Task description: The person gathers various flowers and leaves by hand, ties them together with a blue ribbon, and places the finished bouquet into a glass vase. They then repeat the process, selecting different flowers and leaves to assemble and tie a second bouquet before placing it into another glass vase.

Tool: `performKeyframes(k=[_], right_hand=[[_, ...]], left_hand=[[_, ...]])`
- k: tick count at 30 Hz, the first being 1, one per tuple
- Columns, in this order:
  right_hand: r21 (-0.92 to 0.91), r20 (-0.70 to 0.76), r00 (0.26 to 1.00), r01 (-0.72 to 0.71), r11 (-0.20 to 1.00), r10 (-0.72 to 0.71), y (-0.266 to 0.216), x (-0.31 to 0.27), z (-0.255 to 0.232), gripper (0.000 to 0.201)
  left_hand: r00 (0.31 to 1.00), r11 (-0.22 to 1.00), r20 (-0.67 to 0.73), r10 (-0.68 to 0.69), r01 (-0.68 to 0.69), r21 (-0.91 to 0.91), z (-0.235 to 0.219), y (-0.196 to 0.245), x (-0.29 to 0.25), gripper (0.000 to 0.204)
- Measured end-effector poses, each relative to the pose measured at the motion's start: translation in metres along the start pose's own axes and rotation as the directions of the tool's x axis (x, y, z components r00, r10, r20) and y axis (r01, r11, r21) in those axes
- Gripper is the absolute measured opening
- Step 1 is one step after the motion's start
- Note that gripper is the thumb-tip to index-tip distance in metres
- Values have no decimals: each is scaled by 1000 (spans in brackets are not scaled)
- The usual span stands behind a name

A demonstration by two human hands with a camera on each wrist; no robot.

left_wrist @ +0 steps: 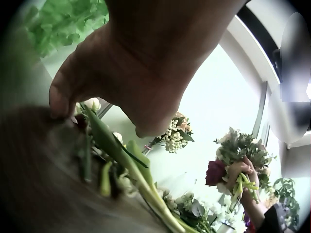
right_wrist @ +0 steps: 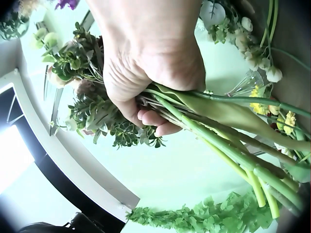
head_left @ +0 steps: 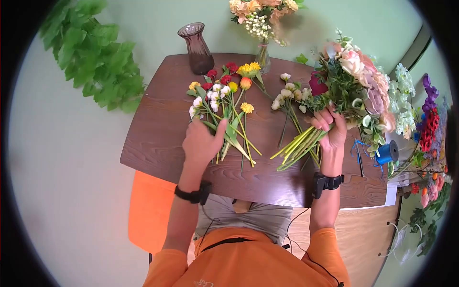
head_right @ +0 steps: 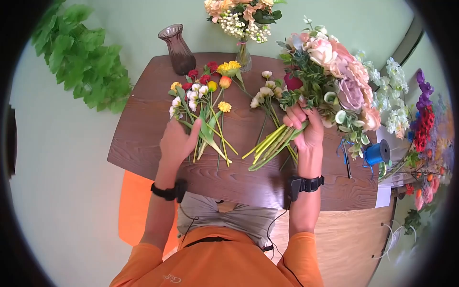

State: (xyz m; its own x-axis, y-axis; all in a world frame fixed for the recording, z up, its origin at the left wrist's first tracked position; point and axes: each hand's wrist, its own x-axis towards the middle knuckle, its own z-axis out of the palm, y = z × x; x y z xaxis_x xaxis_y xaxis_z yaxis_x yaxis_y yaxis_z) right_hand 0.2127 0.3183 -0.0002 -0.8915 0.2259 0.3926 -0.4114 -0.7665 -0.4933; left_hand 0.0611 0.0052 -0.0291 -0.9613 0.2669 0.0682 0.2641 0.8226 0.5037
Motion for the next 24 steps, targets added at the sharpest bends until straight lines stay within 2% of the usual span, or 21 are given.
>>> performKeyframes(k=[2, 3, 5, 8, 9, 13, 17, 20, 22, 24], right_hand=[[24, -91, 996, -16, 1000, 19, 3, -2, -6, 12], [23, -100, 995, -11, 1000, 13, 5, -2, -9, 12], [14, -136, 991, -6, 1000, 8, 9, -3, -16, 16], [28, -172, 985, -15, 999, 20, 12, -4, -17, 17], [25, -166, 986, -23, 999, 27, 12, -4, -17, 16], [14, -161, 984, -78, 997, 79, 14, -5, -17, 9], [-18, -268, 954, -147, 989, 137, 23, -3, -14, 14], [-67, -312, 926, -244, 967, 212, 39, -1, -13, 15], [-98, -416, 864, -352, 931, 283, 51, -2, -1, 13], [-201, -438, 848, -417, 886, 300, 64, -2, 8, 12]], left_hand=[[999, 999, -36, 12, -10, 51, 12, 34, -1, 111], [999, 999, -36, 5, -3, 50, 21, 41, -3, 111], [996, 984, -43, 76, -68, 162, 43, 47, -1, 121], [990, 968, -2, 139, -136, 209, 60, 46, 0, 121], [986, 982, -21, 165, -163, 93, 58, 46, 0, 112], [957, 956, -79, 279, -269, 114, 71, 3, 24, 102], [954, 954, -60, 293, -288, 79, 60, -17, 36, 92], [963, 956, -45, 266, -257, 139, 28, 8, 16, 91], [897, 930, -248, 365, -338, 147, 8, 21, -5, 91], [874, 885, -306, 377, -437, -160, -5, 24, -28, 83]])
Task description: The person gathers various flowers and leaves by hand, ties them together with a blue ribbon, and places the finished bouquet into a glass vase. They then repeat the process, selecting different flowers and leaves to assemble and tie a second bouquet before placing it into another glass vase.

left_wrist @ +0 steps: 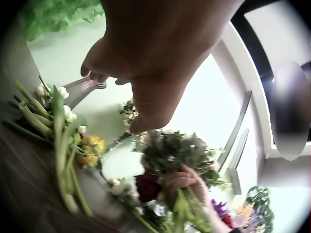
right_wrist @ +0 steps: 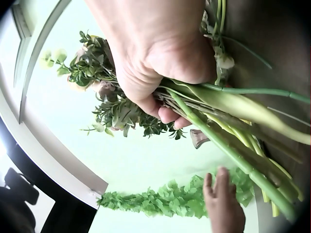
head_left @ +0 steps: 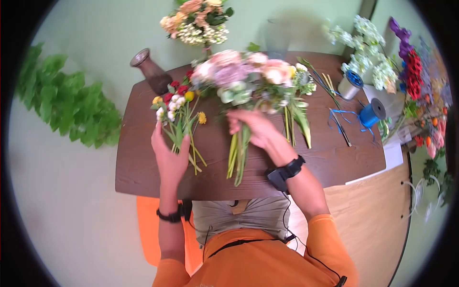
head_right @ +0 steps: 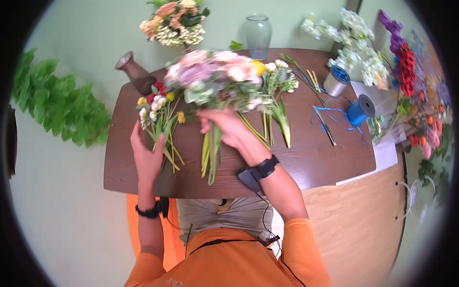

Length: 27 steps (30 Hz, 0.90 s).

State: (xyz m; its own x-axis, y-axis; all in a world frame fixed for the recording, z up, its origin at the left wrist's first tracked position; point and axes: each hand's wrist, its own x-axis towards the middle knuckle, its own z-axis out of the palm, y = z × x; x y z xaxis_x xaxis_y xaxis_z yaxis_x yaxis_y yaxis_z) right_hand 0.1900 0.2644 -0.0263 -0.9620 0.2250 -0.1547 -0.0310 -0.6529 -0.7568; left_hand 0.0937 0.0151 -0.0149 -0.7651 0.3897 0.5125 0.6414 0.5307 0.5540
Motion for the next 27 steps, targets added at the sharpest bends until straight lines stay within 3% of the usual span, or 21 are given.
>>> performKeyframes(k=[1, 2, 3, 4, 6, 7, 8, 12, 14, 16, 18, 20, 25, 27], right_hand=[[18, 39, 999, 3, 1000, -4, 5, 2, 8, 12], [35, 80, 997, 0, 999, -3, 9, 3, 19, 13], [1, 48, 999, -14, 1000, 14, 13, 3, 31, 12], [-36, 21, 999, -30, 999, 31, 16, 4, 43, 11], [-42, 41, 998, -56, 998, 57, 19, 8, 49, 13], [-110, -16, 991, -137, 984, 136, 19, 7, 54, 13], [-173, -77, 974, -222, 960, 211, 18, 4, 61, 13], [-151, -98, 986, -150, 977, 137, 40, 19, 38, 14], [-60, -86, 980, -183, 981, 178, 43, 20, 29, 16], [-70, -114, 967, -236, 969, 227, 43, 20, 24, 16], [-95, -177, 940, -311, 946, 292, 42, 20, 23, 17], [-102, -174, 939, -317, 943, 297, 45, 20, 19, 16], [92, 30, 956, -293, 952, 291, 55, 24, 3, 26], [145, 80, 956, -292, 945, 283, 57, 23, -1, 30]], left_hand=[[978, 901, 131, -162, 201, -385, -3, 11, -11, 70], [931, 793, 310, -193, 334, -510, -4, 19, -24, 65], [854, 624, 499, -150, 473, -622, -1, 29, -33, 63], [852, 622, 504, -139, 471, -625, 6, 30, -39, 63], [752, 424, 660, 4, 596, -682, 23, 29, -46, 56], [753, 422, 658, 12, 592, -686, 30, 34, -46, 56], [707, 398, 706, 44, 636, -661, 35, 40, -45, 51], [588, 283, 804, 90, 759, -586, 59, 34, -45, 44], [572, 263, 820, 40, 785, -560, 65, 36, -47, 34], [489, 130, 872, 16, 864, -486, 74, 30, -50, 28], [531, 154, 847, 27, 835, -529, 79, 31, -52, 21], [478, 29, 876, 61, 877, -480, 75, 34, -53, 15], [459, 18, 887, 38, 888, -460, 68, 36, -49, 18], [413, 30, 906, 94, 908, -417, 66, 34, -49, 20]])
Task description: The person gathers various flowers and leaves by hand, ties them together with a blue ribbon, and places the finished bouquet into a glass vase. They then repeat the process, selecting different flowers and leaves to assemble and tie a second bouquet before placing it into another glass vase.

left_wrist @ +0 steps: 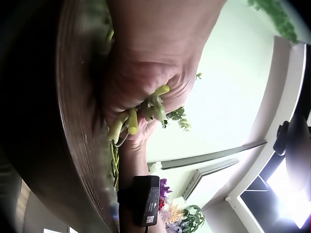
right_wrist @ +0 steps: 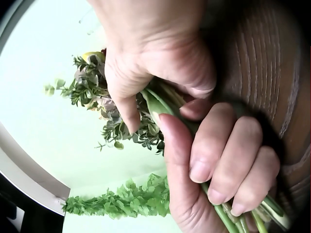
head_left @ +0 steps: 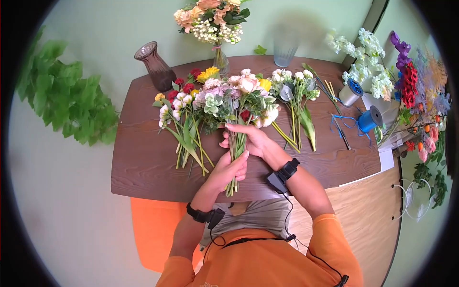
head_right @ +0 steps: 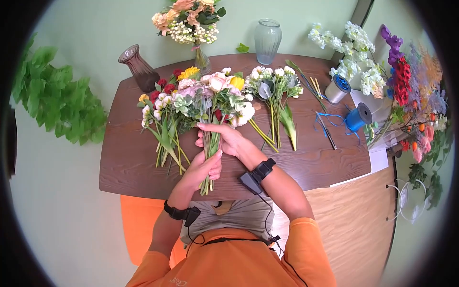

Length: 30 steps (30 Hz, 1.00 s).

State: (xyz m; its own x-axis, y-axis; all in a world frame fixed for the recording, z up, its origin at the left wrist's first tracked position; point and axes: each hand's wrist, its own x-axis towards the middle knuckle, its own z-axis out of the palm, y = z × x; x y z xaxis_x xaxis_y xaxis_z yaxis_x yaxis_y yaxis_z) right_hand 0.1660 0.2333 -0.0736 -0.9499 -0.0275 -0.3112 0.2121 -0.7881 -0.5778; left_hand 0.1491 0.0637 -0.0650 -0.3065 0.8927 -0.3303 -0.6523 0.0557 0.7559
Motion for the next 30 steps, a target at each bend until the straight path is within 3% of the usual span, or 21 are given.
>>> performKeyframes(k=[4, 6, 11, 14, 15, 17, 19, 20, 21, 23, 25, 26, 28, 30], right_hand=[[-23, 69, 998, 3, 1000, -1, 4, 11, -9, 24], [-27, 52, 999, -12, 1000, 13, 4, 12, -7, 21], [2, 82, 997, -10, 1000, 10, 6, 10, -6, 16], [-34, 21, 999, -24, 999, 25, 6, 7, -3, 19], [-66, 9, 1000, -28, 997, 29, 6, 5, 0, 21], [-93, 3, 1000, -30, 995, 31, 3, 0, 7, 26], [-202, -5, 994, -108, 973, 110, -3, -5, 12, 41], [-68, -113, 987, -123, 990, 115, 3, -1, 21, 51], [-175, 139, 973, -156, 972, 182, -5, -2, 1, 48], [-170, 69, 974, -202, 964, 216, 2, 6, -13, 48], [-171, 48, 986, -152, 973, 162, 1, -1, -3, 40], [-162, 40, 988, -141, 977, 149, 1, -4, 0, 39], [-151, 67, 986, -138, 979, 150, 5, 0, -4, 41], [-145, 61, 990, -116, 983, 126, 4, -5, -1, 43]], left_hand=[[1000, 1000, -2, -1, 1, 0, -5, -4, 2, 21], [999, 993, 2, 44, -44, 111, -9, -7, 5, 15], [995, 997, 65, 80, -79, -9, -22, 3, 12, 32], [995, 966, 88, 51, -72, 249, -24, 19, 13, 39], [995, 966, 88, 52, -72, 250, -22, 26, 11, 39], [996, 957, 26, -80, 70, 280, -18, 41, 10, 39], [993, 965, 76, -86, 64, 253, -30, 36, 20, 35], [998, 991, 39, -54, 48, 124, -34, 33, 25, 32], [999, 999, 10, -32, 32, -5, -36, 28, 33, 30], [999, 988, -1, -36, 36, -150, -27, 34, 36, 16], [987, 972, 135, -93, 119, -201, -43, 29, 43, 9], [979, 971, 172, -113, 145, -189, -42, 27, 44, 9], [998, 994, 57, -23, 28, -105, -36, 27, 40, 10], [999, 999, 50, -12, 14, -37, -32, 26, 38, 14]])
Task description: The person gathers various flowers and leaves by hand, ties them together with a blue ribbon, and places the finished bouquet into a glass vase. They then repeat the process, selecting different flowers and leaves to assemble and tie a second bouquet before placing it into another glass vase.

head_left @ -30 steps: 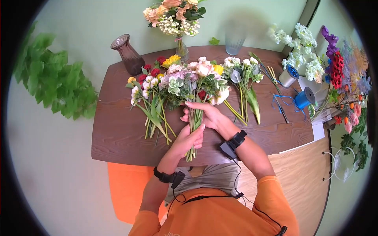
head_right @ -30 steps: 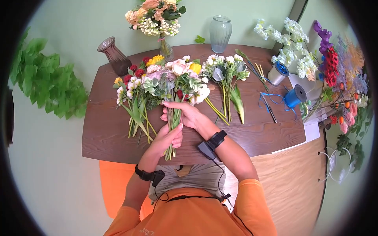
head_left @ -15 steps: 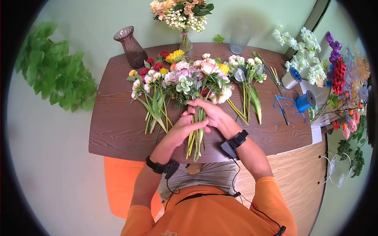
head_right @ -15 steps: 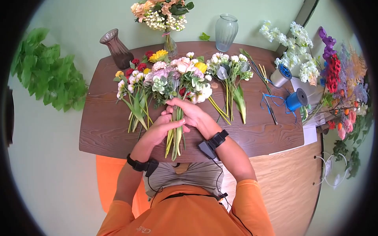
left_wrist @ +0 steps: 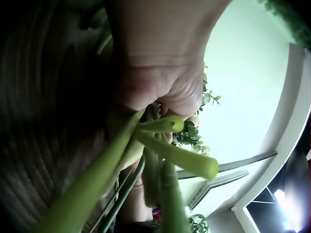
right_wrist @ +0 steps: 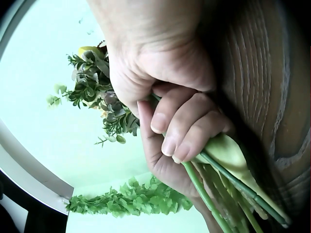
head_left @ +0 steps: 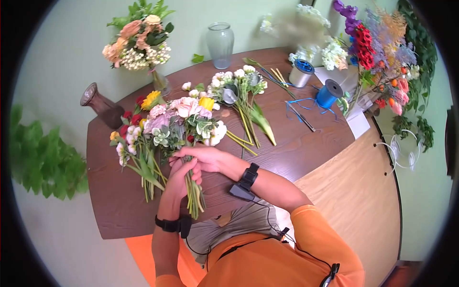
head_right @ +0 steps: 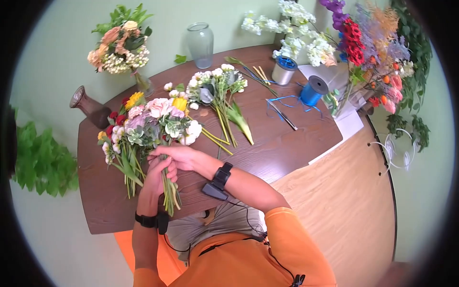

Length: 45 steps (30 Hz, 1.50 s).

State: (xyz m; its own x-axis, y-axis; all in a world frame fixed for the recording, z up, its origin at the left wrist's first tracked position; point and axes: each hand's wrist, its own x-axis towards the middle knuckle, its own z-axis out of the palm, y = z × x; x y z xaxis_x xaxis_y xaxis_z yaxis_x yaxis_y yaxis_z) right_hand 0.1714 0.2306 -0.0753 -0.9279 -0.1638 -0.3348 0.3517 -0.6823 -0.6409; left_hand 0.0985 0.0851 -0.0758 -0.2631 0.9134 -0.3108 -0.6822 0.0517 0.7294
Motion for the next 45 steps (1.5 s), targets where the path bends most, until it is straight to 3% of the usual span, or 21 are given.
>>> performKeyframes(k=[2, 7, 9, 10, 12, 14, 15, 16, 17, 18, 19, 21, 22, 24, 27, 29, 31, 35, 38, 40, 45], right_hand=[[16, 50, 999, -2, 1000, 1, -4, -1, 2, 46], [99, -19, 992, 128, 987, -127, 4, 3, -3, 48], [22, 121, 992, -36, 999, 33, -1, -19, -4, 53], [-95, 66, 994, 94, 991, -88, -1, -38, 1, 55], [-398, -58, 957, 238, 886, -283, -20, -106, 34, 52], [-808, -145, 909, 119, 577, -391, -33, -160, 12, 41], [-890, -229, 848, 16, 456, -478, -50, -189, 6, 37], [-880, -369, 694, -47, 473, -619, -58, -213, -10, 34], [-936, -351, 484, -166, 310, -801, -69, -235, -27, 29], [-890, -452, 296, -208, 405, -841, -76, -255, -56, 27], [-852, -325, 80, -457, 256, -942, -80, -279, -104, 25], [-658, -275, -1, -729, 189, -961, -82, -321, -165, 26], [-657, -266, -5, -731, 185, -964, -78, -332, -183, 26], [-565, -415, 37, -794, 226, -909, -73, -342, -197, 24], [-533, -335, 85, -838, 114, -938, -70, -337, -200, 23], [-539, -362, 58, -828, 158, -930, -68, -336, -215, 20], [-546, -220, 144, -838, -1, -965, -64, -338, -233, 18], [-478, -256, 159, -878, -18, -954, -61, -334, -233, 18], [-503, -173, 136, -864, -31, -975, -70, -331, -209, 19], [-558, 31, 70, -827, -76, -997, -86, -330, -180, 15], [-656, 259, 39, -726, -205, -965, -110, -322, -123, 15]], left_hand=[[999, 997, -42, 23, -20, 76, 3, -4, 0, 20], [998, 998, -48, 47, -44, 52, 8, -4, 0, 21], [997, 998, -36, 67, -67, 8, 9, -2, -1, 22], [992, 997, -108, 68, -62, 55, 15, 1, -3, 27], [994, 997, -92, 67, -64, 36, 18, 5, -5, 29], [992, 994, -82, 94, -89, 64, 16, 3, -5, 34], [992, 995, -78, 95, -91, 51, 18, 3, -5, 34], [989, 993, -107, 102, -95, 69, 22, 5, -6, 35], [985, 991, -134, 108, -97, 91, 24, 6, -7, 36], [986, 992, -129, 109, -98, 83, 23, 6, -7, 36], [986, 992, -126, 108, -99, 80, 23, 6, -8, 35], [987, 992, -115, 113, -105, 76, 22, 7, -8, 35], [987, 992, -124, 102, -91, 86, 22, 6, -8, 33], [987, 992, -127, 99, -87, 97, 21, 5, -8, 32], [987, 989, -126, 103, -88, 118, 21, 4, -7, 31], [985, 990, -144, 99, -83, 114, 21, 4, -7, 32], [986, 989, -138, 98, -80, 127, 21, 4, -7, 32], [982, 988, -160, 98, -77, 136, 26, 6, -8, 33], [980, 986, -167, 106, -82, 144, 26, 6, -9, 34], [981, 986, -162, 108, -85, 144, 25, 5, -8, 33], [983, 986, -146, 110, -89, 140, 22, 4, -7, 33]])
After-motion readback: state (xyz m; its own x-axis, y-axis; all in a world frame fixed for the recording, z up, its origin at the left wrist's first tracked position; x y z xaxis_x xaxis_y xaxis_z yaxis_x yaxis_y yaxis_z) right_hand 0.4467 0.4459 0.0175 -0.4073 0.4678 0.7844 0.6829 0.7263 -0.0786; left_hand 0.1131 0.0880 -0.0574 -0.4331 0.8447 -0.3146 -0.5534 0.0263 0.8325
